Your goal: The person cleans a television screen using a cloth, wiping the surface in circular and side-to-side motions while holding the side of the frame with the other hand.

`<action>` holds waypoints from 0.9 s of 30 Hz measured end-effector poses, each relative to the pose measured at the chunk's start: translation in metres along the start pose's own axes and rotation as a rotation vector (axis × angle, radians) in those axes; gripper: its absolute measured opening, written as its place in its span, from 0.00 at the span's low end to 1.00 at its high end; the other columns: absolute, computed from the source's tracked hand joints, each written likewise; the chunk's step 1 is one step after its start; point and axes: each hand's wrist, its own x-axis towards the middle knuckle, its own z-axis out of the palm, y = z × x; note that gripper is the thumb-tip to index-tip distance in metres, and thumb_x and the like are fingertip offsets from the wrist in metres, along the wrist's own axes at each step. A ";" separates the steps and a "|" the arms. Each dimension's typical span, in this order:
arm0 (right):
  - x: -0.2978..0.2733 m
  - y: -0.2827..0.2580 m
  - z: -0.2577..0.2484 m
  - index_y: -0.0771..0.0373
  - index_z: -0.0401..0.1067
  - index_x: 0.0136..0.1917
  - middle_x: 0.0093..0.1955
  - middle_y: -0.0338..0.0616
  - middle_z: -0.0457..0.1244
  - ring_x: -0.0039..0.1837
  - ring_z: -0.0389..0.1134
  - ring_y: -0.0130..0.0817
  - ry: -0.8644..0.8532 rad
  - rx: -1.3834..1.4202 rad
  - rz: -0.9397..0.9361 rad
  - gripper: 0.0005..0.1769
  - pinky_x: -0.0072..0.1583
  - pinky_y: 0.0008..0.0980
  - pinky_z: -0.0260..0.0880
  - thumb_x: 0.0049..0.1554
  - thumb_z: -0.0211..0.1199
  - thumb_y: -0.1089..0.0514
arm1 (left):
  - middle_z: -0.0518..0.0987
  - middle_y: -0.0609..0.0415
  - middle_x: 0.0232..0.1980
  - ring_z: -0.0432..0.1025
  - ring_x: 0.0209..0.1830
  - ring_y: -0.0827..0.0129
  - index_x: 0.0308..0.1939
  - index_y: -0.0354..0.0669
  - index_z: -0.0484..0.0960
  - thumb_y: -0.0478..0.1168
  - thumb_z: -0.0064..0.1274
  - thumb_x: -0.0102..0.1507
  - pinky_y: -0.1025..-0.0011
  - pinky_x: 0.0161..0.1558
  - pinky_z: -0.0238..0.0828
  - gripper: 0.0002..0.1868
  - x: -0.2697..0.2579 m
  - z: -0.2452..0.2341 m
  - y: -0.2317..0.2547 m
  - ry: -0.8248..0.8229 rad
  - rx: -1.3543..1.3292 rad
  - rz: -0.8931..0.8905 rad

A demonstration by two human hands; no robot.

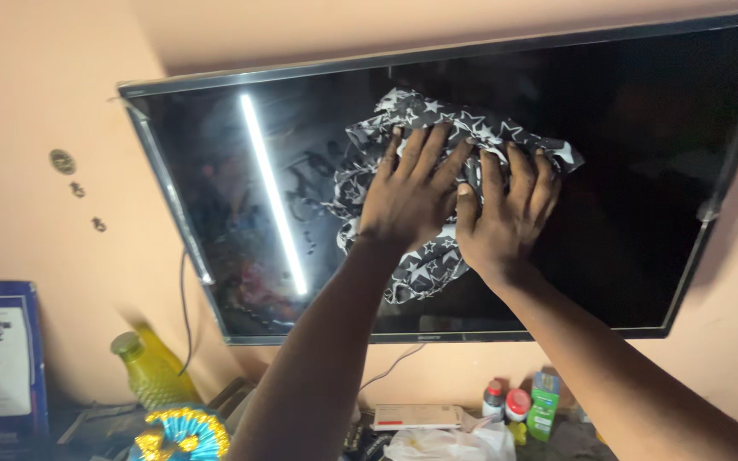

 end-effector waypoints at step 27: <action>0.023 -0.233 0.063 0.54 0.69 0.71 0.77 0.50 0.53 0.79 0.49 0.53 -0.327 0.160 -0.408 0.30 0.74 0.68 0.45 0.56 0.64 0.47 | 0.55 0.37 0.79 0.49 0.79 0.40 0.75 0.44 0.63 0.55 0.37 0.70 0.38 0.75 0.38 0.32 -0.199 -0.015 -0.179 0.095 0.147 -0.495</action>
